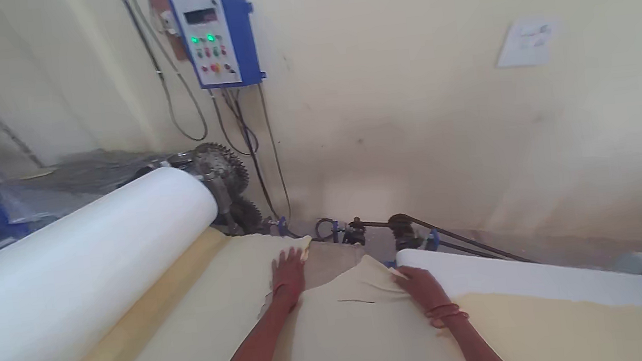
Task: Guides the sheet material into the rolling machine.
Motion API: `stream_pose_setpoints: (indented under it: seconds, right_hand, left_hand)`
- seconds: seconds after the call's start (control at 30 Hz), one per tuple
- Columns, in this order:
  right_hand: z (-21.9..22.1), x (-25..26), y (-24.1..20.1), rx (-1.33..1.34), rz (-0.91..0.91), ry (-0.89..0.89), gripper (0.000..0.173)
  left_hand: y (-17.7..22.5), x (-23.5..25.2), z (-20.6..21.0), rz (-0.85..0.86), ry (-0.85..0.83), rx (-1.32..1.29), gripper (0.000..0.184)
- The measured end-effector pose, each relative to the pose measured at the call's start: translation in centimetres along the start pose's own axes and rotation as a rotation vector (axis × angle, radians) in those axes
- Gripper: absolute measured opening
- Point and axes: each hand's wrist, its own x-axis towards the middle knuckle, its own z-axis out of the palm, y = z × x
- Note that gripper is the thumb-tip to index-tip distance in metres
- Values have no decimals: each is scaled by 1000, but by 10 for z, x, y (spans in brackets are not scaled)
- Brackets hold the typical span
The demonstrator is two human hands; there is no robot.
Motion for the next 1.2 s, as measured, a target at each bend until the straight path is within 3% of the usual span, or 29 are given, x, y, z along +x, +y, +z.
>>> stream_pose_setpoints:
  seconds: [0.3, 0.53, 0.8, 1.03, 1.13, 1.2]
  right_hand:
    - [-4, -16, 39, -5, -23, 110, 29]
    - [-4, -27, 61, -84, 22, 166, 38]
    - [-18, -38, 86, -77, -19, 194, 38]
    - [-39, -44, 114, -10, -44, 128, 39]
    - [-61, -46, 126, 145, -45, 30, 38]
    - [-77, -43, 133, 104, -3, -39, 33]
  left_hand:
    - [29, -5, 17, -10, -29, -16, 51]
    - [51, -10, 29, -4, -36, -34, 51]
    - [68, -20, 27, -16, -6, -395, 51]
    - [91, -28, 35, -10, 34, -545, 51]
    - [100, -33, 39, -12, 42, -628, 51]
    - [106, -33, 46, -2, 63, -658, 52]
